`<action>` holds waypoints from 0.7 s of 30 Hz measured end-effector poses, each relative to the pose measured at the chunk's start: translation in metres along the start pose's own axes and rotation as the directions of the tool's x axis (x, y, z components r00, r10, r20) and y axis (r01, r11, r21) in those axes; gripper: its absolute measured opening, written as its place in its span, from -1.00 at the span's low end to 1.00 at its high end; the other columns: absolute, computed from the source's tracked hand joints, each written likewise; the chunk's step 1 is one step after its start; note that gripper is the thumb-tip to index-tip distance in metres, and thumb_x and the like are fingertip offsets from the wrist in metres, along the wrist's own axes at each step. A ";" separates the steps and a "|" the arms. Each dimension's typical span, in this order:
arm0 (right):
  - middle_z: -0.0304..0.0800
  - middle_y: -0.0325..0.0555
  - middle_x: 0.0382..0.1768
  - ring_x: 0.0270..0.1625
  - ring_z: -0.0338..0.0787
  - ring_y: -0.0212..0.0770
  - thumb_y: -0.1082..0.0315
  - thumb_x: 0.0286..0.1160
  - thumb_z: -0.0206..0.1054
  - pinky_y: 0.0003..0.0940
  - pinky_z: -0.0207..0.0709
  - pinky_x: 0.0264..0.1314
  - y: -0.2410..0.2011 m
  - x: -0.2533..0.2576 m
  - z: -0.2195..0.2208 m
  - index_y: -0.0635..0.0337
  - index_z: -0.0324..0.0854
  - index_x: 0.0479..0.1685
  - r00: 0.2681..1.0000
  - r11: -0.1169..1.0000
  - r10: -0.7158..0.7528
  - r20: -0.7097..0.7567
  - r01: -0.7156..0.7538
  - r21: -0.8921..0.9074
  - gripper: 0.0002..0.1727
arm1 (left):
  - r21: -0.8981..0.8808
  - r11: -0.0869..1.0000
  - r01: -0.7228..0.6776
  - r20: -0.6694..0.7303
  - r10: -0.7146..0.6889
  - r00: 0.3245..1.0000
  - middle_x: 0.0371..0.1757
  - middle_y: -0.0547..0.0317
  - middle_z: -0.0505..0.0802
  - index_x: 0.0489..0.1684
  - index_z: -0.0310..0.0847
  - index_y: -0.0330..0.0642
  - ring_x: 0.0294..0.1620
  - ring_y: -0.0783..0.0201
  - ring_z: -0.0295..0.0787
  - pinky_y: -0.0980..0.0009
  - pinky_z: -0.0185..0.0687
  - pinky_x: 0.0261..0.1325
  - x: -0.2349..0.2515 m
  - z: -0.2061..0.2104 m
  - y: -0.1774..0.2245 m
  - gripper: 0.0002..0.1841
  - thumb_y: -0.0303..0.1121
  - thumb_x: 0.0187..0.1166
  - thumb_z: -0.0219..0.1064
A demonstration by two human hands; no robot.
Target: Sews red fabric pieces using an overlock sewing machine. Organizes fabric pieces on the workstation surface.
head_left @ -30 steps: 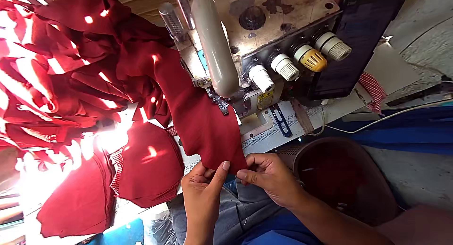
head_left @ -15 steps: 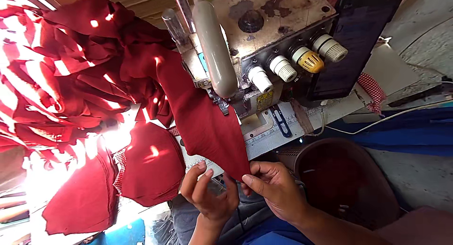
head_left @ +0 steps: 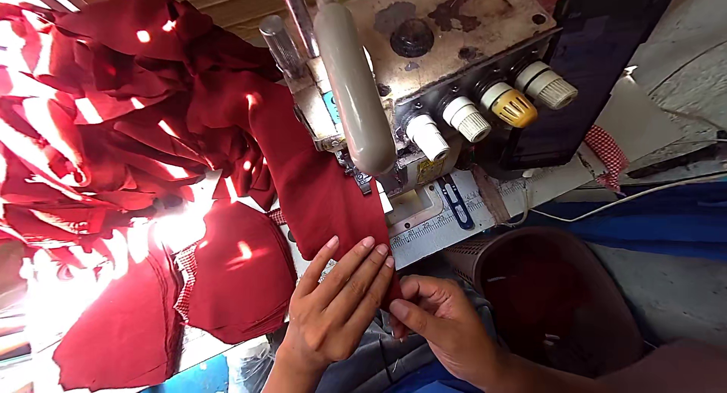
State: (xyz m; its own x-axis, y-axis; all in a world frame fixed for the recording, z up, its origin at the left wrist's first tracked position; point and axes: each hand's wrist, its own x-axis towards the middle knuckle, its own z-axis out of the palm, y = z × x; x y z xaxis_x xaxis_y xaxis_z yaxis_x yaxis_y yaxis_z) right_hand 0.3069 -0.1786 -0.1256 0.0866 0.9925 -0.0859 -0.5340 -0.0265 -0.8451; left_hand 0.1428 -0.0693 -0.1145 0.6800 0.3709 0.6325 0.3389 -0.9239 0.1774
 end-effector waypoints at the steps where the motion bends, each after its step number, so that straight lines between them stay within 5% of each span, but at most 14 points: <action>1: 0.84 -0.14 -0.32 -0.30 0.84 -0.39 0.39 0.65 0.36 -0.48 0.78 -0.20 -0.001 0.003 -0.002 0.29 0.74 -0.15 1.000 1.000 -0.007 0.000 0.007 -0.008 -0.87 | -0.002 1.000 -0.003 -0.001 0.003 1.000 0.28 0.12 0.89 0.19 0.77 -0.18 0.46 0.14 0.71 0.03 0.34 0.68 0.003 0.001 -0.001 -0.75 -0.49 0.66 0.28; 15: 0.77 -0.22 -0.45 -0.40 0.77 -0.45 0.43 0.61 0.38 -0.55 0.71 -0.31 -0.028 0.071 -0.016 0.30 0.72 -0.29 0.995 0.974 -0.101 -0.007 0.097 -0.202 -0.86 | 0.047 0.995 0.093 -0.039 -0.091 0.995 0.19 0.09 0.91 0.14 0.81 -0.13 0.31 0.11 0.81 0.05 0.57 0.50 0.028 0.004 -0.017 -0.76 -0.47 0.59 0.37; 21: 0.74 -0.27 -0.55 -0.51 0.70 -0.52 0.36 0.59 0.39 -0.64 0.61 -0.45 -0.036 0.087 -0.009 0.24 0.70 -0.47 0.985 0.913 -0.163 -0.063 0.127 -0.388 -0.76 | -0.022 0.988 0.155 0.000 -0.155 0.988 0.23 0.10 0.90 0.20 0.83 -0.07 0.37 0.10 0.77 0.02 0.55 0.51 0.031 -0.002 -0.029 -0.72 -0.25 0.63 0.35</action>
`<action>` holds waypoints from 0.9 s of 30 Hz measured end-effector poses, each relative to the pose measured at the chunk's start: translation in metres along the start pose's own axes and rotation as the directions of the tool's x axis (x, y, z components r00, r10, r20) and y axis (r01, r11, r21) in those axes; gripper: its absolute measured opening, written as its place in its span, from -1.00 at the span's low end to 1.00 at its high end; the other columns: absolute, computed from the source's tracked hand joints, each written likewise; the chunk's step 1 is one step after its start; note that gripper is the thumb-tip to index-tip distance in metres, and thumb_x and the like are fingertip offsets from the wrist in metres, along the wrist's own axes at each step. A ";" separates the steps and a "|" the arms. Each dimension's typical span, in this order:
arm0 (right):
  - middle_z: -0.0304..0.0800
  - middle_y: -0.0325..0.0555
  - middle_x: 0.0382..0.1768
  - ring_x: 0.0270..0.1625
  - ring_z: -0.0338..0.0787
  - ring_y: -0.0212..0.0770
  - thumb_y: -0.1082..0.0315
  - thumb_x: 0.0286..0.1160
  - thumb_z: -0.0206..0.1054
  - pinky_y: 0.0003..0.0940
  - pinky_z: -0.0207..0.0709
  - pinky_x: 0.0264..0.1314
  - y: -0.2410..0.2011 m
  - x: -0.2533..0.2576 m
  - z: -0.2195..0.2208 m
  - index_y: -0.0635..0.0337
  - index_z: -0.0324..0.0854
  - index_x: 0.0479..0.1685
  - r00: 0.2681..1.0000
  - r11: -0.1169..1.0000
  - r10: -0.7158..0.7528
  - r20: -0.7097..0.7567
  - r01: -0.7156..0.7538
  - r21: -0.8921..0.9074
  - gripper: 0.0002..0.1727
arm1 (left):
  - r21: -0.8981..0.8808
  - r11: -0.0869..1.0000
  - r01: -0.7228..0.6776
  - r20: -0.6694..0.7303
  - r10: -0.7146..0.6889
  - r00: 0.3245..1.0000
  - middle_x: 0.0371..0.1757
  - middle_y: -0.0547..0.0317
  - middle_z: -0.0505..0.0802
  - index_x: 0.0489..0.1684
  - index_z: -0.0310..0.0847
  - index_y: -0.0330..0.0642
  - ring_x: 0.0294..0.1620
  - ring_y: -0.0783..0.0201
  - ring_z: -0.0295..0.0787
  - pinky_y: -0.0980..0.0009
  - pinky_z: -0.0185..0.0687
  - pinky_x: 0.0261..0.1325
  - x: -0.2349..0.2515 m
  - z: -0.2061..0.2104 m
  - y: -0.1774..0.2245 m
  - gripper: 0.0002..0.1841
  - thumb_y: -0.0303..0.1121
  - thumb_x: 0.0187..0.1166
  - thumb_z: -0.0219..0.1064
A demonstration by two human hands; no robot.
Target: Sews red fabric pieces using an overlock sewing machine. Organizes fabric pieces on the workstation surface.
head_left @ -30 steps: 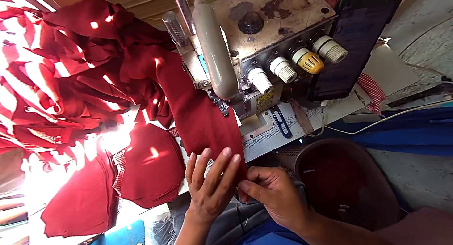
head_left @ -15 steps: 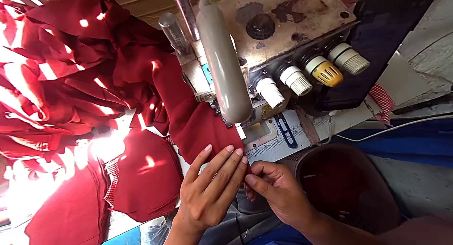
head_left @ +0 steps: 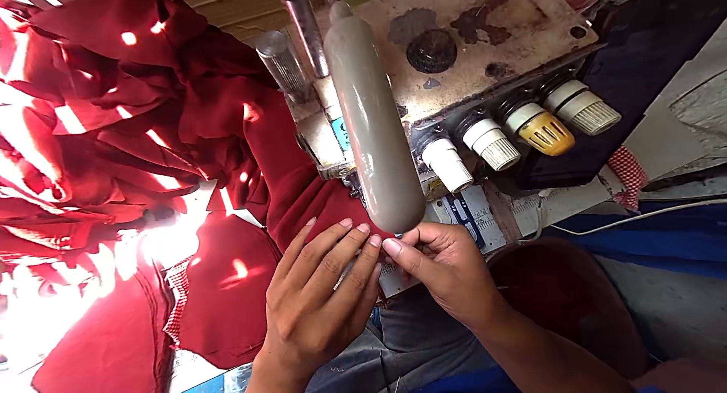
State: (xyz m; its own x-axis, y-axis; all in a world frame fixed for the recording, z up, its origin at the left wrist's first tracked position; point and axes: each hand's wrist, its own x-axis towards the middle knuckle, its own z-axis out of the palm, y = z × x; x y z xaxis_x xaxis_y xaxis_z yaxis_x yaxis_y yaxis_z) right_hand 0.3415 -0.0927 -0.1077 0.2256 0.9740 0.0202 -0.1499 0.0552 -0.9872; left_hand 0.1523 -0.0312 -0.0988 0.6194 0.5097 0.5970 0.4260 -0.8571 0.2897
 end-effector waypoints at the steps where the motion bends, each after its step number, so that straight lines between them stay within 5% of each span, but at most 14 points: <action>1: 0.71 -0.30 -0.60 -0.55 0.67 -0.54 0.32 0.59 0.40 -0.66 0.55 -0.50 -0.001 0.003 0.001 0.19 0.67 -0.57 1.000 0.998 -0.006 -0.021 0.005 -0.065 -0.70 | -0.021 1.000 0.010 0.009 -0.010 1.000 0.25 0.10 0.90 0.20 0.83 -0.06 0.40 0.09 0.76 -0.01 0.53 0.54 0.001 -0.001 -0.003 -0.70 -0.20 0.66 0.32; 8: 0.51 -0.41 -0.77 -0.68 0.46 -0.58 0.09 0.61 0.33 -0.58 0.21 -0.66 -0.013 0.018 -0.003 0.02 0.46 -0.87 0.999 0.921 0.019 -0.049 -0.037 -0.388 -0.45 | -0.126 0.985 0.121 0.094 -0.109 0.990 0.30 0.13 0.87 0.14 0.88 -0.01 0.48 0.11 0.70 -0.14 0.39 0.64 0.019 -0.008 -0.025 -0.69 -0.19 0.70 0.21; 15: 0.63 -0.19 -0.62 -0.47 0.61 -0.48 0.17 0.71 0.30 -0.59 0.44 -0.42 0.025 0.007 -0.009 0.28 0.67 -0.62 0.943 0.902 -0.302 0.142 0.331 -0.279 -0.52 | -0.122 0.972 0.203 0.065 -0.196 0.978 0.12 0.10 0.93 -0.02 0.91 -0.09 0.32 0.16 0.80 0.04 0.53 0.53 0.036 -0.008 -0.040 -0.69 -0.24 0.66 0.20; 18: 0.73 -0.20 -0.58 -0.47 0.69 -0.44 0.14 0.69 0.31 -0.52 0.55 -0.38 0.045 0.003 -0.009 0.21 0.78 -0.48 0.893 0.827 -0.350 0.282 0.436 -0.354 -0.60 | -0.092 0.967 0.238 0.041 -0.236 0.971 0.06 0.10 0.94 -0.08 0.92 -0.10 0.28 0.18 0.81 0.17 0.61 0.42 0.041 -0.007 -0.044 -0.70 -0.24 0.65 0.21; 21: 0.76 -0.22 -0.56 -0.45 0.73 -0.39 0.13 0.69 0.31 -0.40 0.60 -0.38 0.048 0.003 -0.007 0.14 0.79 -0.45 0.878 0.785 -0.327 0.349 0.458 -0.417 -0.63 | -0.102 0.958 0.268 0.084 -0.260 0.962 0.02 0.16 0.94 -0.10 0.91 -0.09 0.19 0.31 0.84 0.28 0.71 0.31 0.045 -0.017 -0.052 -0.71 -0.20 0.65 0.24; 24: 0.74 -0.21 -0.59 -0.49 0.70 -0.38 0.15 0.68 0.31 -0.38 0.56 -0.41 0.046 0.007 -0.007 0.15 0.79 -0.48 0.889 0.813 -0.304 0.343 0.430 -0.394 -0.63 | -0.215 0.942 0.259 0.051 -0.254 0.966 -0.10 0.15 0.93 -0.11 0.84 -0.23 -0.10 0.45 0.85 0.43 0.78 0.02 0.048 -0.042 -0.085 -0.71 -0.20 0.69 0.29; 27: 0.72 -0.16 -0.59 -0.48 0.68 -0.37 0.21 0.67 0.32 -0.42 0.54 -0.40 0.043 0.009 -0.010 0.23 0.78 -0.50 0.903 0.851 -0.294 0.313 0.397 -0.344 -0.63 | -0.445 0.794 0.414 -0.040 -0.479 0.877 -0.08 0.27 0.90 0.07 0.72 -0.29 -0.17 0.46 0.85 0.42 0.81 -0.02 0.050 -0.051 -0.137 -0.70 -0.24 0.78 0.19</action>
State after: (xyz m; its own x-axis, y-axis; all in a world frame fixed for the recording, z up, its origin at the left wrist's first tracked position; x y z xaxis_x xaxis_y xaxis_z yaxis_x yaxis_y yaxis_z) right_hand 0.3467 -0.0835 -0.1517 -0.0536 0.9319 0.3586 0.2929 0.3580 -0.8866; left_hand 0.0919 0.1077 -0.0706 0.3129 0.8546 0.4144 0.3013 -0.5031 0.8100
